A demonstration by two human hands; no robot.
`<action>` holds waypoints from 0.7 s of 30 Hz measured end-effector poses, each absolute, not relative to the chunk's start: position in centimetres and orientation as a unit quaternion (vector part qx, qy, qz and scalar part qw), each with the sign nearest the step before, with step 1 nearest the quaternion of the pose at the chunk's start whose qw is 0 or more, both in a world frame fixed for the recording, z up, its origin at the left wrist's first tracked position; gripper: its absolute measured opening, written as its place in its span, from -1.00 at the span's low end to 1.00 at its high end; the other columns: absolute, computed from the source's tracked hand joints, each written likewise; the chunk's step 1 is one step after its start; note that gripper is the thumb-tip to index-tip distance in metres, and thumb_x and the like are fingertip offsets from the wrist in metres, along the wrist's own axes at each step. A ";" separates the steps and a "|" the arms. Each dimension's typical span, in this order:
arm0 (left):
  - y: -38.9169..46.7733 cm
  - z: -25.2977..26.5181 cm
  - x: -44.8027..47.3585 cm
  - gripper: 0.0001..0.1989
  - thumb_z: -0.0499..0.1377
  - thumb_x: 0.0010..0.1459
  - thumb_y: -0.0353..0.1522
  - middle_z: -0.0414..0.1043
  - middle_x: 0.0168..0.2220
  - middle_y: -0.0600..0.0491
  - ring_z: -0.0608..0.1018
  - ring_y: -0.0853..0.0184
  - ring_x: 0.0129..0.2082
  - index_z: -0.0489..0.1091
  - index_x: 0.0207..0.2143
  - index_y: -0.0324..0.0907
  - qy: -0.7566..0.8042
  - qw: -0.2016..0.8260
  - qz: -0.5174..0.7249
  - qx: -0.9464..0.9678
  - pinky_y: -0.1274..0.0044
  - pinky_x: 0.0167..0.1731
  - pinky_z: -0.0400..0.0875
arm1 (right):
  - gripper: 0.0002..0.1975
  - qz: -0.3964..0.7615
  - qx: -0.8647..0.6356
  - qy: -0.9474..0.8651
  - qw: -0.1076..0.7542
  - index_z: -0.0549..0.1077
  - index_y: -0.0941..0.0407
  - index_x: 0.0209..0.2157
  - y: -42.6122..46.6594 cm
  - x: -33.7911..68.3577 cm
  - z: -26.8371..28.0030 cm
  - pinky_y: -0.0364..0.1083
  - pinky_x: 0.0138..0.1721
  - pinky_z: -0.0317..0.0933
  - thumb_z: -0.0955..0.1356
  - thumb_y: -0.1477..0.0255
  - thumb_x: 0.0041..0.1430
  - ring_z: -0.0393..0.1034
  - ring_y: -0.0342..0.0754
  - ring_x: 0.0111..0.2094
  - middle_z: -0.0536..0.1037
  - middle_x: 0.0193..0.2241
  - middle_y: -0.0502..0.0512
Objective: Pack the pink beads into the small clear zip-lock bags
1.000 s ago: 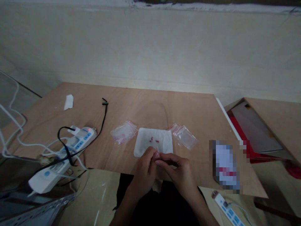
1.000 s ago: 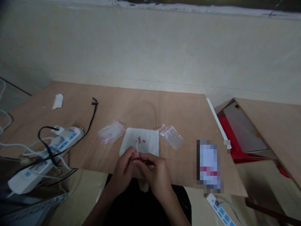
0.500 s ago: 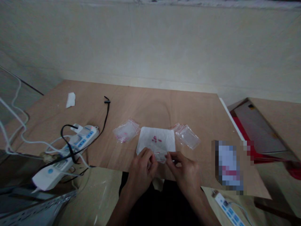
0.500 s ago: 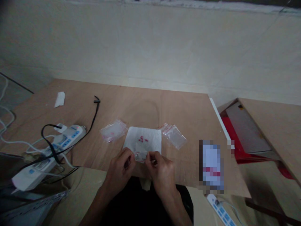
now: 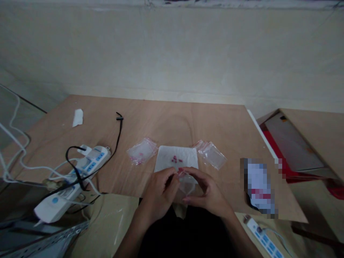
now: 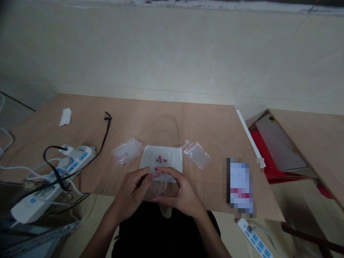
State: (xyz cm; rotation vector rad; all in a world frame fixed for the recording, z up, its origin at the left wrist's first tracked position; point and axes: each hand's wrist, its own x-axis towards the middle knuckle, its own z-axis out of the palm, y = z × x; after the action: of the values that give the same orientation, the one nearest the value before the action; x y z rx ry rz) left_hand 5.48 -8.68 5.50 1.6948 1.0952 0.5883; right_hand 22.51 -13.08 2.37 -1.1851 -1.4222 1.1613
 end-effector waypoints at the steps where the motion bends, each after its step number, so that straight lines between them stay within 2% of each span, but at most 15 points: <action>1: -8.7 5.4 5.5 -0.67 -0.01 0.22 -0.26 0.14 -0.62 0.17 0.26 0.42 -0.57 0.20 -0.59 -0.16 0.453 0.503 0.242 0.696 0.53 -0.53 0.05 | -0.46 0.464 -0.481 -0.572 0.475 0.47 0.03 -0.02 -13.1 22.6 2.2 0.10 0.04 0.32 0.53 0.27 -0.10 0.49 0.07 -0.07 0.60 -0.15 0.14; 4: -8.5 4.7 5.9 -0.69 0.03 0.19 -0.24 0.18 -0.60 0.16 0.29 0.40 -0.54 0.23 -0.59 -0.16 0.478 0.532 0.309 0.627 0.54 -0.50 0.11 | -0.59 0.421 -0.494 -0.581 0.490 0.50 0.04 -0.08 -12.8 23.1 2.6 0.04 -0.10 0.39 0.48 0.29 -0.01 0.52 0.02 -0.21 0.61 -0.30 0.09; 6: -8.0 4.0 6.7 -0.71 0.04 0.16 -0.22 0.25 -0.55 0.13 0.34 0.38 -0.48 0.26 -0.57 -0.16 0.511 0.562 0.399 0.514 0.54 -0.44 0.19 | -0.63 0.371 -0.516 -0.628 0.449 0.50 0.04 -0.08 -12.0 23.7 3.6 0.00 -0.15 0.39 0.46 0.29 0.04 0.51 0.00 -0.23 0.59 -0.29 0.08; 8: -7.3 3.3 7.9 -0.72 0.02 0.16 -0.21 0.36 -0.47 0.07 0.41 0.35 -0.42 0.32 -0.50 -0.18 0.513 0.641 0.442 0.361 0.53 -0.38 0.28 | -0.62 0.313 -0.520 -0.710 0.357 0.49 0.03 -0.04 -10.7 24.4 5.2 -0.02 -0.15 0.37 0.44 0.28 0.08 0.49 -0.01 -0.19 0.57 -0.21 0.10; 11: -6.3 2.8 10.0 -0.71 -0.07 0.22 -0.27 0.41 -0.44 0.02 0.48 0.34 -0.44 0.34 -0.43 -0.20 0.452 0.791 0.378 0.166 0.50 -0.38 0.37 | -0.62 0.214 -0.465 -0.845 0.158 0.50 0.10 -0.03 -8.1 24.6 7.8 -0.01 -0.18 0.35 0.42 0.29 0.11 0.49 0.04 -0.19 0.56 -0.18 0.18; 13: -6.0 2.7 11.3 -0.69 -0.12 0.25 -0.34 0.38 -0.52 0.04 0.48 0.36 -0.49 0.30 -0.49 -0.18 0.424 0.827 0.346 0.126 0.50 -0.41 0.39 | -0.68 0.140 -0.425 -0.894 0.036 0.56 0.17 -0.15 -6.6 24.1 9.2 0.00 -0.26 0.34 0.47 0.34 0.04 0.50 0.09 -0.26 0.58 -0.26 0.23; 15: -5.9 2.5 12.2 -0.67 -0.13 0.25 -0.39 0.33 -0.58 0.06 0.46 0.38 -0.54 0.23 -0.55 -0.16 0.420 0.828 0.345 0.136 0.51 -0.44 0.39 | -0.84 0.080 -0.400 -0.912 -0.041 0.59 0.16 -0.35 -5.5 23.3 10.0 -0.03 -0.32 0.31 0.50 0.43 -0.03 0.50 0.08 -0.33 0.60 -0.36 0.21; 16: -5.8 2.4 12.4 -0.67 -0.12 0.25 -0.39 0.32 -0.60 0.07 0.45 0.38 -0.56 0.21 -0.58 -0.15 0.422 0.824 0.348 0.147 0.51 -0.45 0.38 | -0.94 0.067 -0.396 -0.914 -0.055 0.58 0.13 -0.45 -5.1 22.8 10.1 -0.05 -0.33 0.29 0.50 0.51 -0.06 0.50 0.04 -0.35 0.60 -0.40 0.17; 18: -5.8 2.1 12.8 -0.67 -0.10 0.24 -0.38 0.33 -0.62 0.07 0.46 0.38 -0.56 0.19 -0.60 -0.15 0.425 0.814 0.353 0.179 0.50 -0.46 0.39 | -0.79 0.066 -0.399 -0.913 -0.054 0.50 0.08 -0.64 -4.6 22.2 9.9 -0.08 -0.33 0.27 0.49 0.64 -0.11 0.48 -0.03 -0.38 0.61 -0.46 0.09; 21: -5.7 1.4 12.8 -0.66 -0.04 0.23 -0.36 0.39 -0.59 0.03 0.49 0.32 -0.50 0.21 -0.62 -0.13 0.434 0.780 0.367 0.262 0.46 -0.44 0.41 | -0.60 0.139 -0.441 -0.886 0.038 0.31 0.04 -0.82 -4.2 21.7 8.7 -0.08 -0.29 0.27 0.49 0.68 -0.17 0.47 -0.07 -0.42 0.58 -0.57 -0.01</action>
State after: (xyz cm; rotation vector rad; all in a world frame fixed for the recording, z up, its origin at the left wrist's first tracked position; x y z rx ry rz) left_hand 12.80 -5.67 1.41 0.5666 0.9388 0.7926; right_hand 21.71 -4.17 8.66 -1.3532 -2.7174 0.4270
